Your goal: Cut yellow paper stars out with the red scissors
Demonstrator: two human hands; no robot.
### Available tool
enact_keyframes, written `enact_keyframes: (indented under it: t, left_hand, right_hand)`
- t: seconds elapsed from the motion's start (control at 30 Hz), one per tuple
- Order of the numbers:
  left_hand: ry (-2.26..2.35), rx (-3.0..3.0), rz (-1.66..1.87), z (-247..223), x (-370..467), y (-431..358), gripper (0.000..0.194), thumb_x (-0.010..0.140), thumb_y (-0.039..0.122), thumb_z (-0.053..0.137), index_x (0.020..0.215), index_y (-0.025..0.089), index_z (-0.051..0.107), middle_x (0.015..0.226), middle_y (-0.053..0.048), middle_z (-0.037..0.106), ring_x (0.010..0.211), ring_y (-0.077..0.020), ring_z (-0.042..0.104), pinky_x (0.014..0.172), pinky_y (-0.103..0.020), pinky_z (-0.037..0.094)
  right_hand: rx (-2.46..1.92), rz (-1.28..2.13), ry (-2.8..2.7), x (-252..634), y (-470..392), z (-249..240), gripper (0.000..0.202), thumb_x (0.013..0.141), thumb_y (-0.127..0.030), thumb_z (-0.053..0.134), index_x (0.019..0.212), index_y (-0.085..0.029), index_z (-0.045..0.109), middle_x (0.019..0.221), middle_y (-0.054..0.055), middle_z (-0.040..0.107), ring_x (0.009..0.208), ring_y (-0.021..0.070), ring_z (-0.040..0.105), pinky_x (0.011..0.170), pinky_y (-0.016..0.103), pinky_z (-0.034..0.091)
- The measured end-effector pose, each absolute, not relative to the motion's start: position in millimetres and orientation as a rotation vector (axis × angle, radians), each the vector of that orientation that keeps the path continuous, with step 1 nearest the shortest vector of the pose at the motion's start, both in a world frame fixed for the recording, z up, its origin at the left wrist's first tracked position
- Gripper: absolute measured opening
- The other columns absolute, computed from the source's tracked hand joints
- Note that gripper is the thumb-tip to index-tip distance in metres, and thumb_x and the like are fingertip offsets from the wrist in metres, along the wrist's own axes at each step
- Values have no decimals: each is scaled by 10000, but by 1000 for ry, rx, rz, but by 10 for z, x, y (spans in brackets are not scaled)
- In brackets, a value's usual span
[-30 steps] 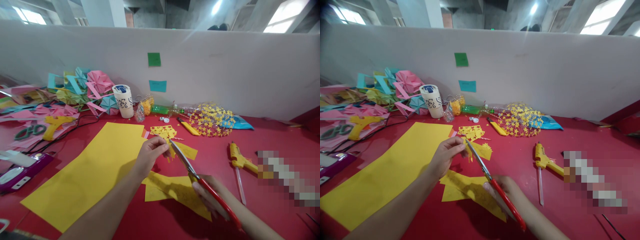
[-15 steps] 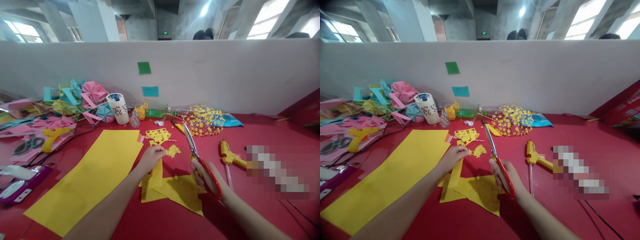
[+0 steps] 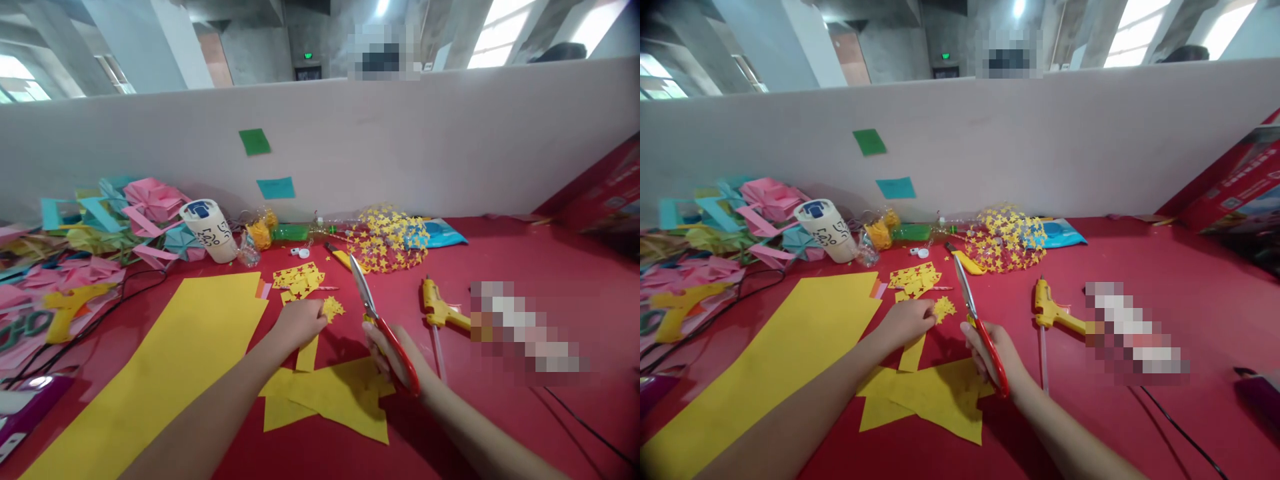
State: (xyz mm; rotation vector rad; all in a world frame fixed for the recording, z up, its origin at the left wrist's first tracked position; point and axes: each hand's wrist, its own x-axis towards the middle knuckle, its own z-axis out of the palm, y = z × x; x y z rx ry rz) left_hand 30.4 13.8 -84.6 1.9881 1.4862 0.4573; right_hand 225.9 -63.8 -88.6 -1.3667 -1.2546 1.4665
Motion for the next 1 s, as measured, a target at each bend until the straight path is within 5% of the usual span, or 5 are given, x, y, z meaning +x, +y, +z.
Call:
enact_keyframes:
  t: [0.37,0.57,0.83,1.0]
  left_hand:
    - [1179,1348,530,-478,244,-37,381,768,562,512,743,184,553,570,50,395,460,-94,383,431,-217,313]
    - [1093,1216,637,-501,273,-71,338,757,503,561,759,167,520,547,65,442,403,-80,457,428,-215,396]
    - [1096,1224,707,-671,106,-92,276,796,434,491,831,164,539,771,2,585,346,-13,366,343,-176,198]
    - [1033,1269,628,-582,144,-260,142,692,257,600,779,148,575,680,5,597,406,-48,419,414,-194,312]
  right_hand:
    - [-1412,1501,-1371,2232,-551,-670,392,795,-472,571,570,-212,382,341,-94,395,306,71,399,348,178,332]
    - [-1393,1564,-1409,2145,-550,-551,221,724,-311,654,634,-197,487,360,-96,437,295,76,413,299,157,297]
    - [-1165,1576,-1299,2161,-577,-512,187,747,-338,592,734,-217,449,372,-139,354,280,52,313,374,189,358]
    - [-1059,1465,-1200,2134,-612,-651,192,824,-350,532,744,-226,409,405,-134,315,316,55,305,394,190,347]
